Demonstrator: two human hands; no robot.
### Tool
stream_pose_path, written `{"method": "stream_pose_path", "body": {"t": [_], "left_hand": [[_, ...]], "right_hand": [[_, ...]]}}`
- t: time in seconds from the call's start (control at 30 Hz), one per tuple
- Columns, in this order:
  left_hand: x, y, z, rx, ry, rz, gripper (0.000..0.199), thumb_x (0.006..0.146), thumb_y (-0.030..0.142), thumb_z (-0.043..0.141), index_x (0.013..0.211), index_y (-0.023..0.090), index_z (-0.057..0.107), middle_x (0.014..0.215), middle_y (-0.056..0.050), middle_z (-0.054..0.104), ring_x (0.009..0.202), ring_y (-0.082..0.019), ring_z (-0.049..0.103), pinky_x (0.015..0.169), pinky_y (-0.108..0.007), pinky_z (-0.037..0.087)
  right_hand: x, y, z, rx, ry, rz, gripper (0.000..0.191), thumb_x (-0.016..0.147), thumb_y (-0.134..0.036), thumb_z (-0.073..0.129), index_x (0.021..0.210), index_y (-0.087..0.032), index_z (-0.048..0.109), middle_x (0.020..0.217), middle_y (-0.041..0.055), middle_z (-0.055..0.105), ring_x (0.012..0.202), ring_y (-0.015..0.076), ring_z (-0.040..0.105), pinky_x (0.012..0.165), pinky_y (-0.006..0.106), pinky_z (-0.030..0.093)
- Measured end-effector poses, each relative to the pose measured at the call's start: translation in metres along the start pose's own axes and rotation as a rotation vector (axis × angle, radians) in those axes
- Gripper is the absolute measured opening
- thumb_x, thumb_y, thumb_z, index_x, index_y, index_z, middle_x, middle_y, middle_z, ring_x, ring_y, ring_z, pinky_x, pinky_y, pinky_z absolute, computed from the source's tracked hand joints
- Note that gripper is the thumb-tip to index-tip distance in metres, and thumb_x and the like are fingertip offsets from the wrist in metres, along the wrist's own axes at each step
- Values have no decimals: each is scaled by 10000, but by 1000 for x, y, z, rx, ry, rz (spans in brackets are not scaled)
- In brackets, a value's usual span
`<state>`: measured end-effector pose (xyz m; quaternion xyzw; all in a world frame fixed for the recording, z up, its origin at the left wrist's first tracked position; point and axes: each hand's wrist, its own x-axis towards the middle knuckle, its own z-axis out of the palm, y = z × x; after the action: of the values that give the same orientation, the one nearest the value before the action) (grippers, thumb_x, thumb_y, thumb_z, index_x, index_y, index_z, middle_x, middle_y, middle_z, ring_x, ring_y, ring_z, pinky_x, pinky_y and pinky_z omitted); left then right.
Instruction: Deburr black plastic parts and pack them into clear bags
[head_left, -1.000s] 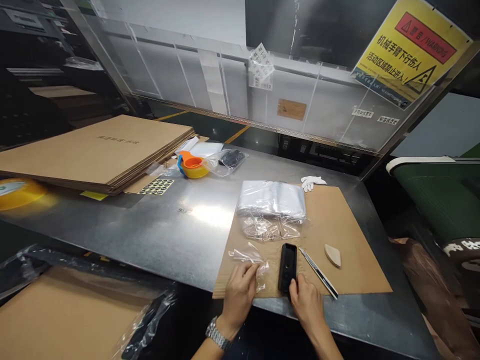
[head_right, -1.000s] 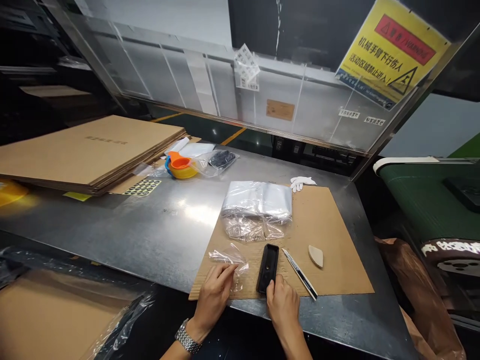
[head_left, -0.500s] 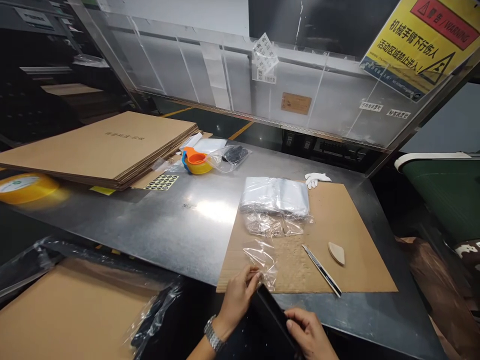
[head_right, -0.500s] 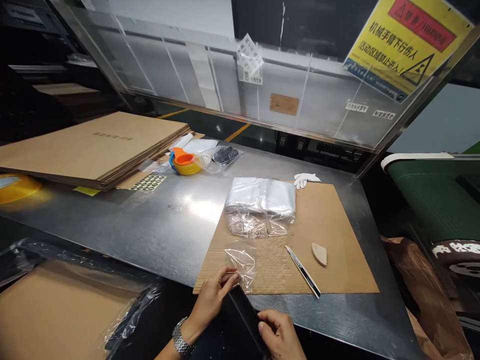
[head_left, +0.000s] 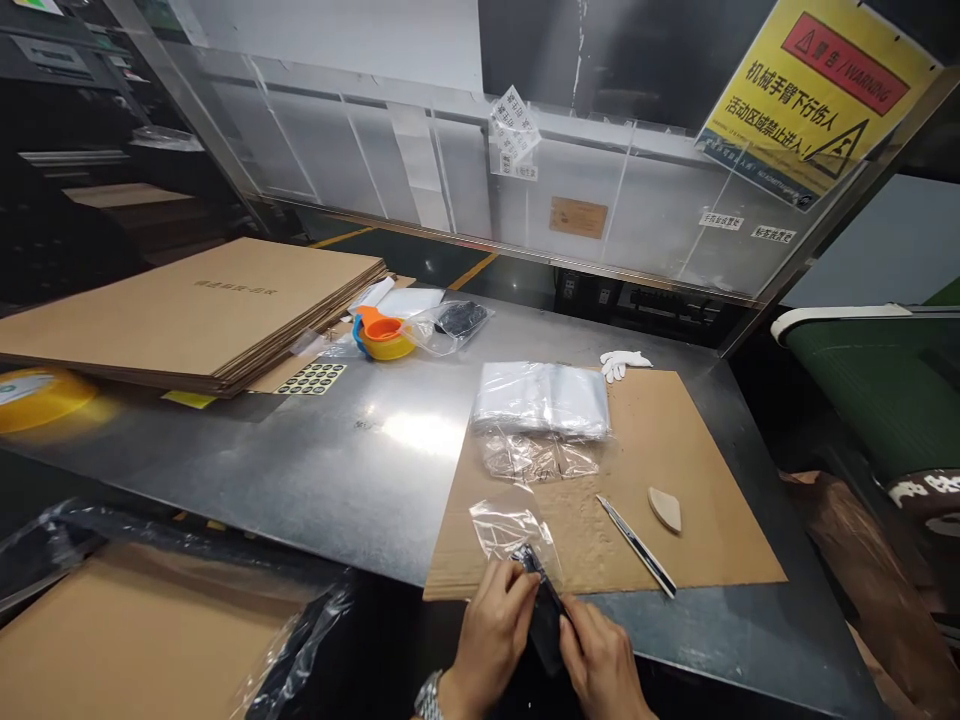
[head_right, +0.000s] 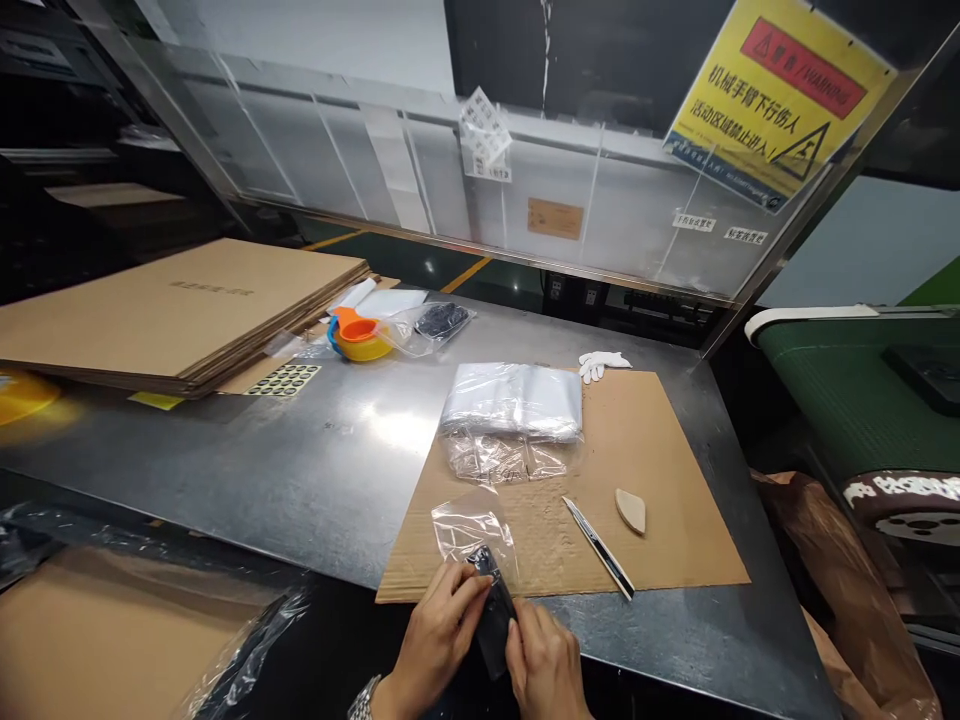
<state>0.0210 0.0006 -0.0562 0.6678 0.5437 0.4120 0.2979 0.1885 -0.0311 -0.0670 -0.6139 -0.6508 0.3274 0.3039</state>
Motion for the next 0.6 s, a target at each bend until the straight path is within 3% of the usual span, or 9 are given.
{"method": "stream_pose_path", "body": {"t": [0.17,0.27,0.37,0.47,0.6], "left_hand": [[-4,6,-2,139,8,174,198,826,171,537,943,255,673,767,-67,616,715,-195,573,622,-267,456],[-2,20,-6,223,-90,410,211,814,121,537,948,226,662,727,-68,625,645,-175,577,568,-241,449],[5,38,-12,277,-160,548,229,815,100,522,983,198,644,727,-77,635,637,-176,580,573,-247,455],[17,51,-19,359,-159,520,195,843,118,483,946,187,634,718,-75,622,628,-180,578,551,-253,451],[36,64,-29,388,-151,523,170,852,126,460,871,204,610,656,-39,597,573,-171,556,502,-251,420]], "right_hand": [[13,-3,0,-36,60,70,370,872,-309,399,1186,-154,519,493,2,597,428,201,569,440,268,362],[18,-13,-1,-114,78,32,426,834,-292,452,1232,-150,505,524,26,629,440,211,580,451,266,345],[24,-30,-10,-173,34,1,299,847,-305,438,1055,-201,627,571,64,657,484,219,600,471,263,328],[29,-47,-33,-150,-25,-10,235,863,-327,446,808,-243,659,568,35,642,493,182,575,480,248,302],[30,-60,-74,-24,-137,-45,142,821,-285,521,805,-249,658,533,-34,585,508,123,523,514,219,321]]}}
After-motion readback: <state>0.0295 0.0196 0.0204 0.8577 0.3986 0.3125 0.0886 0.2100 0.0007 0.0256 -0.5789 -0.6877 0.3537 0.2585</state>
